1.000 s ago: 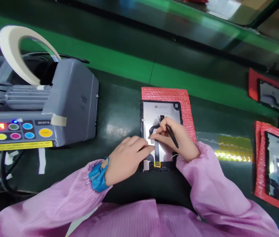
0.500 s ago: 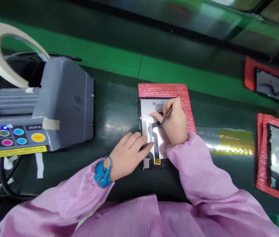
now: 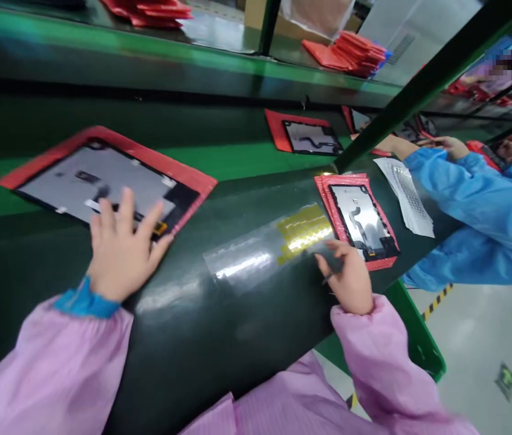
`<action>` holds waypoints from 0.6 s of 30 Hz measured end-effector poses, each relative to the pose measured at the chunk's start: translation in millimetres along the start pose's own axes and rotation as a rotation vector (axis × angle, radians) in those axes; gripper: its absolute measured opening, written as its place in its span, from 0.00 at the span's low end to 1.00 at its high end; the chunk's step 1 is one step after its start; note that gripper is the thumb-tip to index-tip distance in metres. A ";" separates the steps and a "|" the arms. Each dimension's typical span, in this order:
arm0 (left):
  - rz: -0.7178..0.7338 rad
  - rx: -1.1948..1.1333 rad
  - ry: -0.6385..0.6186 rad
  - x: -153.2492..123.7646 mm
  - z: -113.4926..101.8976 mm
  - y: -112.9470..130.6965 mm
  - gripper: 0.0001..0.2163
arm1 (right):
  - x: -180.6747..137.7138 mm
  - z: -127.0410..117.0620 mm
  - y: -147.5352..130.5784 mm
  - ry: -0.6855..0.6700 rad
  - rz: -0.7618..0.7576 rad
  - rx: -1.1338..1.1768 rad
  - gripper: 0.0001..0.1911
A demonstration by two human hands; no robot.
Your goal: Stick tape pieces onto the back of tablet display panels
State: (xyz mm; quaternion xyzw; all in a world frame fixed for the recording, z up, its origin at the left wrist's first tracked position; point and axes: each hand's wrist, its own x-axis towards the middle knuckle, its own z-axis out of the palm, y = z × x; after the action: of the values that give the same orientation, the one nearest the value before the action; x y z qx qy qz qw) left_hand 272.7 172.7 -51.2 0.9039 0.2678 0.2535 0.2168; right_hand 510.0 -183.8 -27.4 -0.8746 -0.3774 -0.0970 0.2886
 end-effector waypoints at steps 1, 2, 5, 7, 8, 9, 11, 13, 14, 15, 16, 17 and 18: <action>-0.055 -0.008 0.072 19.2 3.3 0.1 0.28 | -5.8 -10.5 20.1 0.007 0.026 -0.102 0.12; -0.104 -0.016 0.131 36.6 6.9 4.3 0.32 | -10.9 -19.1 37.5 0.019 0.057 -0.189 0.13; -0.115 -0.150 0.175 69.0 22.5 45.7 0.35 | -21.2 -31.6 70.5 0.031 0.131 -0.334 0.20; -0.043 -0.418 0.001 69.9 39.1 91.9 0.30 | -22.8 -31.5 77.9 0.022 0.126 -0.407 0.20; -0.076 -0.647 -0.182 65.1 49.7 117.1 0.27 | -22.0 -31.0 78.7 0.023 0.109 -0.462 0.19; -0.168 -0.892 -0.392 58.2 61.7 141.9 0.24 | -20.4 -31.0 78.3 0.036 0.089 -0.527 0.19; -0.233 -1.011 -0.617 42.9 88.5 187.8 0.17 | -15.7 -35.0 75.7 0.087 0.059 -0.646 0.19; -0.296 -1.126 -0.799 32.5 116.2 227.3 0.16 | -11.0 -44.3 72.2 0.150 0.069 -0.712 0.18; -0.327 -1.192 -0.873 30.6 129.3 245.1 0.17 | -9.4 -49.9 70.0 0.180 0.085 -0.725 0.16; -0.361 -1.251 -0.920 31.1 141.3 261.9 0.18 | -8.5 -55.2 67.2 0.202 0.098 -0.726 0.15; -0.391 -1.307 -0.950 33.5 152.1 277.6 0.20 | -8.4 -59.5 63.7 0.216 0.107 -0.718 0.15; -0.418 -1.359 -0.960 37.4 161.5 291.9 0.21 | -9.2 -62.3 59.3 0.219 0.107 -0.703 0.15; -0.442 -1.403 -0.954 42.2 169.3 304.5 0.22 | -10.6 -63.7 54.3 0.206 0.093 -0.676 0.15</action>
State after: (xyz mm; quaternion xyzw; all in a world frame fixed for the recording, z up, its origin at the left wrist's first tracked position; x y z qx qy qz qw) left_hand 514.6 -77.8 -7.8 0.4992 0.0997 -0.0932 0.8557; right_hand 544.5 -256.8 -3.0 -0.9224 -0.2529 -0.2908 0.0237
